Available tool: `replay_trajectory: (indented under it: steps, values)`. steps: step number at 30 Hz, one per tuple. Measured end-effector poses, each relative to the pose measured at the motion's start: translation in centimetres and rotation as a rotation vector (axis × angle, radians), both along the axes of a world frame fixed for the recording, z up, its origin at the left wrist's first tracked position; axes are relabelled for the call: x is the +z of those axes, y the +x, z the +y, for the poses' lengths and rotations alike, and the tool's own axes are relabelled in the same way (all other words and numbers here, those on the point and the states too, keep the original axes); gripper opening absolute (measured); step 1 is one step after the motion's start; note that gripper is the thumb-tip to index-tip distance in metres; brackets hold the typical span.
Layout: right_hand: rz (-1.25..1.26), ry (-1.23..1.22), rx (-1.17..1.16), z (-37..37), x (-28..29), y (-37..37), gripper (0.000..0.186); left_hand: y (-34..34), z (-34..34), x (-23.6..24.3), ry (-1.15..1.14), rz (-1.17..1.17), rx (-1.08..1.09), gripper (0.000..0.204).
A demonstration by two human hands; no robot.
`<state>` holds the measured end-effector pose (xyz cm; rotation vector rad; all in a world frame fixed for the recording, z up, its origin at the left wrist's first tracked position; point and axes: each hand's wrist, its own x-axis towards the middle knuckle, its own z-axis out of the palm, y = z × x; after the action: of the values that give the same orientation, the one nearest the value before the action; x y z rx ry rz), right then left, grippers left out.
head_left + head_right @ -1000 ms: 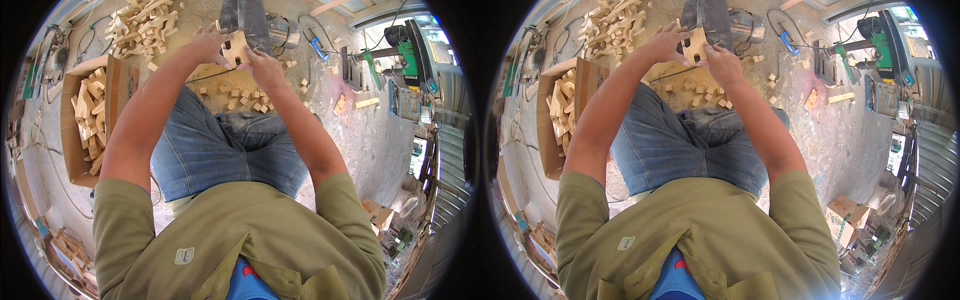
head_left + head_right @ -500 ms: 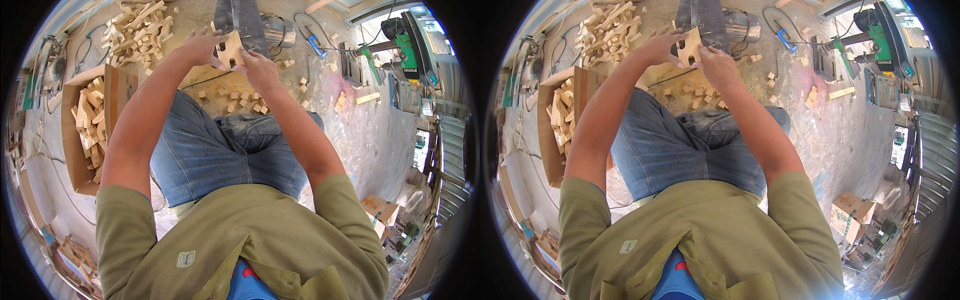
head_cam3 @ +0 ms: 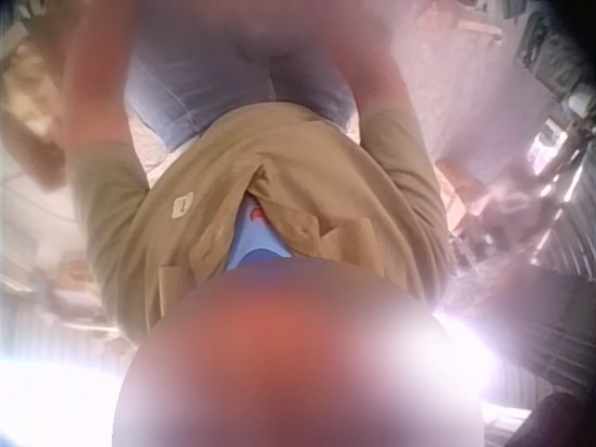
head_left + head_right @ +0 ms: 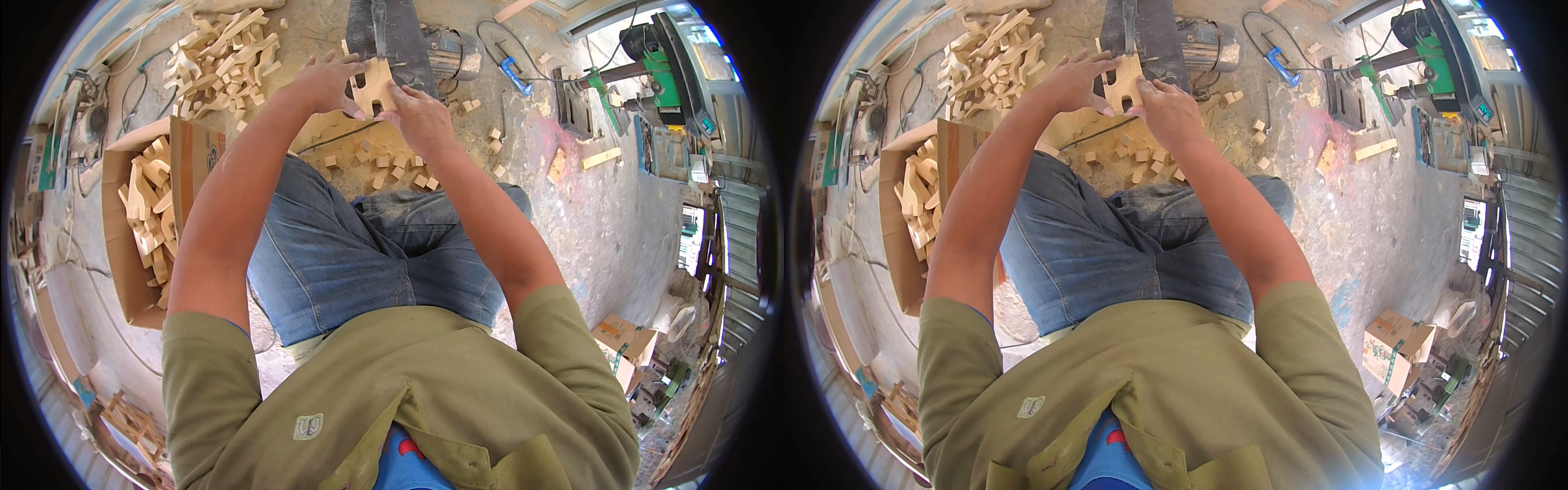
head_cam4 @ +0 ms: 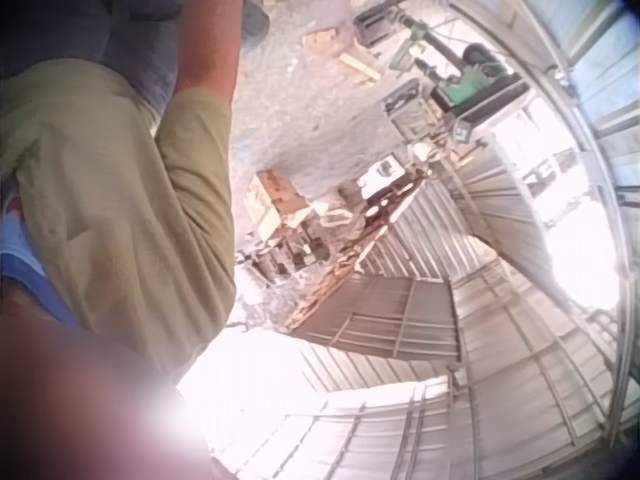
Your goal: The person uses a bandsaw to cut small wooden pieces into specific shapes. They guide each piece through the blade, flip it to cut different sides, and place the finished pieces into a cardboard box.
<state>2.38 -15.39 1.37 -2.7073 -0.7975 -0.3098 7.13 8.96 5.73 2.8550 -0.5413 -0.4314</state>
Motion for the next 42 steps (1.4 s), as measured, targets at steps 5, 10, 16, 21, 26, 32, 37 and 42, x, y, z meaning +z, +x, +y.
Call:
replay_trajectory:
  steps: [5,10,16,21,26,32,37,42]
  values:
    - [-0.010,0.019,-0.004,0.0,-0.1,0.1,0.068,0.2,0.1,-0.1,0.003,-0.003,-0.009,0.122]
    - [-0.022,-0.001,-0.026,0.0,-0.2,0.2,0.068,0.5,0.2,-0.1,0.033,0.003,-0.015,0.121]
    - [0.008,-0.026,-0.029,-0.1,-0.1,0.4,0.070,0.3,0.2,-0.1,-0.012,-0.014,-0.001,0.116]
    - [0.021,-0.024,-0.028,-0.1,-0.1,0.6,0.070,0.4,0.2,-0.1,-0.010,-0.013,0.004,0.116]
    - [0.015,-0.020,-0.033,-0.1,-0.2,0.7,0.070,0.5,0.2,-0.1,-0.025,-0.005,0.009,0.116]
    - [0.000,-0.016,-0.025,-0.1,-0.3,0.9,0.071,0.6,0.3,-0.1,-0.029,-0.017,0.005,0.116]
    - [0.019,-0.007,-0.038,-0.1,-0.1,1.0,0.071,0.5,0.3,0.0,-0.035,-0.027,0.013,0.114]
    - [0.036,-0.006,-0.053,0.0,-0.1,1.1,0.071,0.5,0.3,0.1,-0.051,-0.011,0.022,0.113]
